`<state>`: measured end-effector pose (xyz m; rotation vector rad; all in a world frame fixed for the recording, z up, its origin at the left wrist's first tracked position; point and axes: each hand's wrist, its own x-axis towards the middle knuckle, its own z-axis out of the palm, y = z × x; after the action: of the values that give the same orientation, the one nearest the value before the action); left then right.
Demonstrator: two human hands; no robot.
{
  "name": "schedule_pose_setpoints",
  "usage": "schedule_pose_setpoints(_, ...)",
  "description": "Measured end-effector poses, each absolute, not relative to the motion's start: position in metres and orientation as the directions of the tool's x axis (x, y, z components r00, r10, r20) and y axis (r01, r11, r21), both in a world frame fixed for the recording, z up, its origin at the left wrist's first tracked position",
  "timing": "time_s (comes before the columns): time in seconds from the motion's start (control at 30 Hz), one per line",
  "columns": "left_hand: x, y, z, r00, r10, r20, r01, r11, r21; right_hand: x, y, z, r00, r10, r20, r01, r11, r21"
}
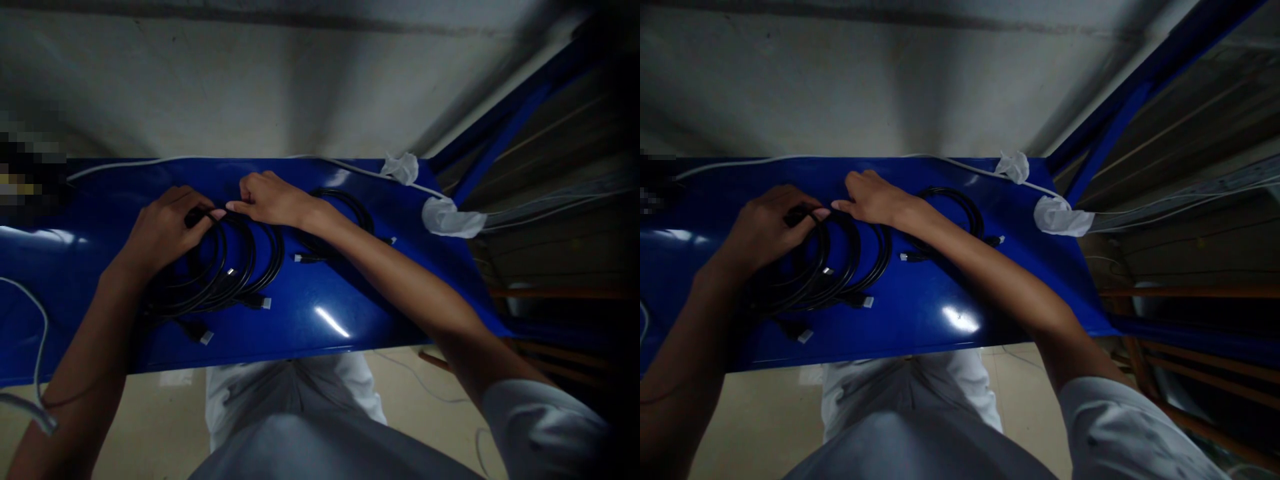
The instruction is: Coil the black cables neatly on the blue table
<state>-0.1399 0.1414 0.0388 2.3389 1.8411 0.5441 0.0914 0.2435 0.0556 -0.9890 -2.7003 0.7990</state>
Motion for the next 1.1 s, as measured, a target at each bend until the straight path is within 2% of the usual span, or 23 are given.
schedule_pose_setpoints(0.27,-0.141,0.144,0.037,0.211,0.954,0.211,0.883,-0.279,0.378,0.099,0.243,0.064,-0.793,0.609,0.008,0.514,0.676,-0.528)
schedule_pose_setpoints(0.4,-0.14,0.144,0.039,0.196,0.965,0.174,0.877,-0.252,0.409,0.103,0.243,0.07,-0.802,0.597,-0.016,0.518,0.682,-0.516)
schedule_pose_setpoints(0.67,-0.143,0.143,0.038,0.261,0.945,0.197,0.873,-0.318,0.37,0.105,0.243,0.073,-0.83,0.554,-0.056,0.497,0.691,-0.525)
schedule_pose_setpoints(0.83,-0.143,0.144,0.036,0.241,0.948,0.207,0.877,-0.304,0.373,0.108,0.241,0.076,-0.833,0.549,-0.066,0.503,0.703,-0.503)
schedule_pose_setpoints(1.1,-0.143,0.145,0.038,0.277,0.926,0.254,0.837,-0.363,0.409,0.13,0.24,0.104,-0.829,0.56,0.008,0.455,0.682,-0.572)
